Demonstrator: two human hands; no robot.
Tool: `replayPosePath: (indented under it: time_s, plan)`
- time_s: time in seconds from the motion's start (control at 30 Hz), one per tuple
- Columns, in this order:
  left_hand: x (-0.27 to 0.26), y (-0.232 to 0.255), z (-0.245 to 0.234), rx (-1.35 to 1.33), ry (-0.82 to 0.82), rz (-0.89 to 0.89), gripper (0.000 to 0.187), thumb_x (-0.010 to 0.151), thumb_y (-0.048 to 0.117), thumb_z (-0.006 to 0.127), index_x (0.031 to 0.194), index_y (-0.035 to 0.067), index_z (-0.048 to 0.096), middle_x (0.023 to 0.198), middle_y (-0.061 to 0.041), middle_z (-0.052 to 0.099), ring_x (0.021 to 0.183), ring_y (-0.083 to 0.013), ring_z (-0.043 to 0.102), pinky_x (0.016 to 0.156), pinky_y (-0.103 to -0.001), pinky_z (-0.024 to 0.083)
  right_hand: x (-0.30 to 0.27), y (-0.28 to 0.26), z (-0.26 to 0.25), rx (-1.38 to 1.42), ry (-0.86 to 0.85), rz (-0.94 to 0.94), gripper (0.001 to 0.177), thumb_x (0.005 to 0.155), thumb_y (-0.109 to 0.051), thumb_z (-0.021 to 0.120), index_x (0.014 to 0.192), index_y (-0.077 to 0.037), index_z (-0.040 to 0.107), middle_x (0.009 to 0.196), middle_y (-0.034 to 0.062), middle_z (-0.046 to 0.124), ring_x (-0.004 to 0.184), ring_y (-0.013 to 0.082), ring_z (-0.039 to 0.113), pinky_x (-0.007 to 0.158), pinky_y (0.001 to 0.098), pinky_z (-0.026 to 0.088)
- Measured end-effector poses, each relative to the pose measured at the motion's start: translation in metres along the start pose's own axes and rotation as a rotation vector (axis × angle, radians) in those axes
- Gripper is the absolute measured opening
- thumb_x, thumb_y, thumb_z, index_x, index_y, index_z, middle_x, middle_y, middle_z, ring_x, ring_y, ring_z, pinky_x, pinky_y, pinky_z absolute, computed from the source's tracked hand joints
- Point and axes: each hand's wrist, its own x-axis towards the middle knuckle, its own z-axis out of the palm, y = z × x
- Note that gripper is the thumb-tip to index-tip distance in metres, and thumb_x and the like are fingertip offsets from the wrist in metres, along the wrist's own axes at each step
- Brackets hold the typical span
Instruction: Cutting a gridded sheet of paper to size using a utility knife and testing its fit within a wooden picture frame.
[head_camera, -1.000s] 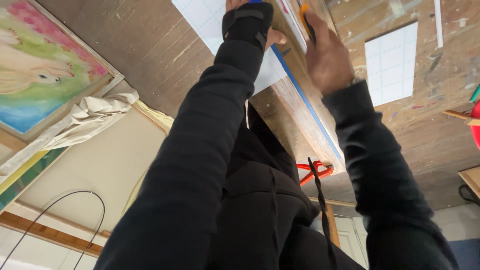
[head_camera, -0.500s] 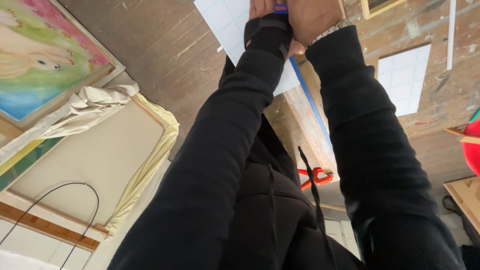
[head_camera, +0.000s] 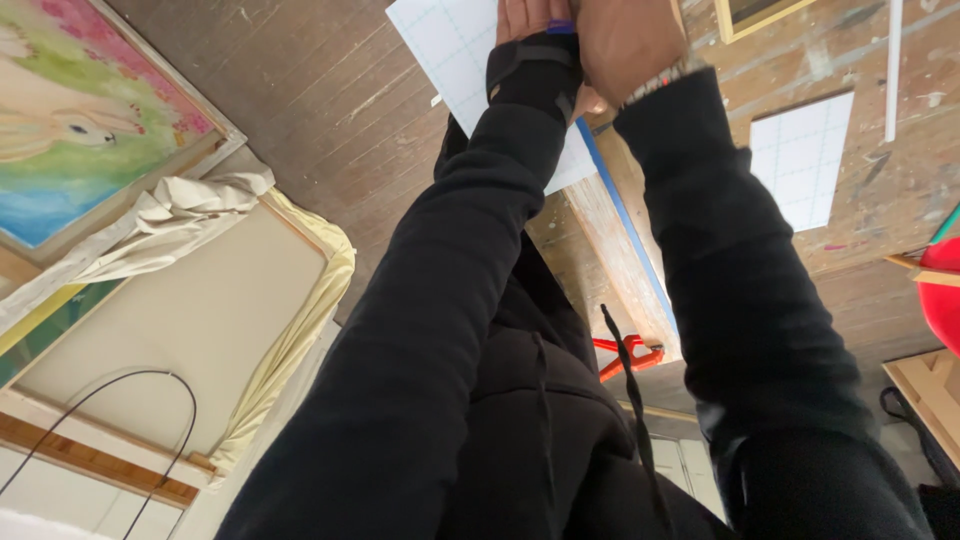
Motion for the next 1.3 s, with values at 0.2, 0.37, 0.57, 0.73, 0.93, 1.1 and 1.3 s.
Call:
replayPosePath:
  time_s: [0.2, 0.37, 0.57, 0.73, 0.93, 1.1, 1.3]
  plan:
    - [-0.002, -0.007, 0.006, -0.034, 0.087, 0.034, 0.131, 0.049, 0.055, 0.095, 0.150, 0.004, 0.029, 0.156, -0.025, 0.028, 0.150, -0.0486, 0.017, 0.128, -0.054, 0.013, 0.008, -0.016, -0.028, 0.090, -0.145, 0.212, 0.013, 0.095, -0.008, 0.072, 0.104, 0.000, 0.069, 0.088, 0.0191, 0.069, 0.078, 0.0361, 0.069, 0.066, 0.0420, 0.057]
    - [0.001, -0.006, 0.018, -0.017, 0.114, 0.031, 0.138, 0.045, 0.055, 0.096, 0.151, 0.002, 0.025, 0.157, -0.027, 0.023, 0.150, -0.0498, 0.015, 0.128, -0.054, 0.013, 0.007, -0.018, -0.034, 0.142, -0.126, 0.209, 0.022, 0.096, -0.007, 0.075, 0.114, 0.002, 0.066, 0.092, 0.0207, 0.069, 0.081, 0.0380, 0.070, 0.067, 0.0429, 0.058]
    - [0.001, -0.001, 0.004, -0.013, 0.051, -0.025, 0.150, 0.042, 0.054, 0.098, 0.154, 0.000, 0.014, 0.160, -0.027, 0.017, 0.152, -0.0485, 0.012, 0.127, -0.051, 0.012, 0.025, -0.036, -0.069, 0.251, -0.131, 0.311, 0.039, 0.090, -0.004, 0.078, 0.125, 0.005, 0.062, 0.099, 0.0269, 0.068, 0.078, 0.0425, 0.069, 0.062, 0.0452, 0.058]
    - [-0.005, 0.004, -0.001, 0.042, -0.044, -0.051, 0.150, 0.046, 0.057, 0.097, 0.156, -0.001, 0.012, 0.162, -0.027, 0.014, 0.154, -0.0470, 0.010, 0.130, -0.049, 0.011, 0.016, -0.028, -0.060, 0.274, -0.149, 0.310, 0.042, 0.089, -0.007, 0.080, 0.125, 0.003, 0.062, 0.098, 0.0256, 0.068, 0.078, 0.0421, 0.069, 0.064, 0.0452, 0.058]
    - [-0.007, 0.004, -0.017, 0.042, -0.103, -0.059, 0.150, 0.047, 0.062, 0.096, 0.155, -0.002, 0.014, 0.162, -0.027, 0.015, 0.152, -0.0484, 0.007, 0.127, -0.049, 0.010, 0.005, -0.005, -0.040, 0.065, -0.099, 0.091, 0.026, 0.097, -0.011, 0.077, 0.116, 0.002, 0.067, 0.092, 0.0188, 0.068, 0.075, 0.0340, 0.068, 0.064, 0.0402, 0.055]
    - [-0.002, 0.002, -0.005, 0.038, -0.058, -0.044, 0.140, 0.051, 0.062, 0.095, 0.154, 0.003, 0.021, 0.161, -0.024, 0.021, 0.153, -0.0460, 0.011, 0.129, -0.050, 0.010, -0.010, 0.013, -0.024, -0.083, -0.168, -0.082, 0.019, 0.108, -0.014, 0.070, 0.105, 0.005, 0.068, 0.082, 0.0141, 0.065, 0.075, 0.0249, 0.064, 0.070, 0.0334, 0.054]
    - [-0.007, 0.001, -0.002, 0.014, 0.004, -0.029, 0.133, 0.055, 0.059, 0.095, 0.153, 0.002, 0.024, 0.160, -0.023, 0.025, 0.153, -0.0454, 0.015, 0.129, -0.051, 0.011, 0.007, 0.001, -0.053, -0.093, -0.199, -0.071, 0.019, 0.107, -0.016, 0.070, 0.108, 0.003, 0.070, 0.089, 0.0141, 0.068, 0.078, 0.0250, 0.067, 0.070, 0.0339, 0.055]
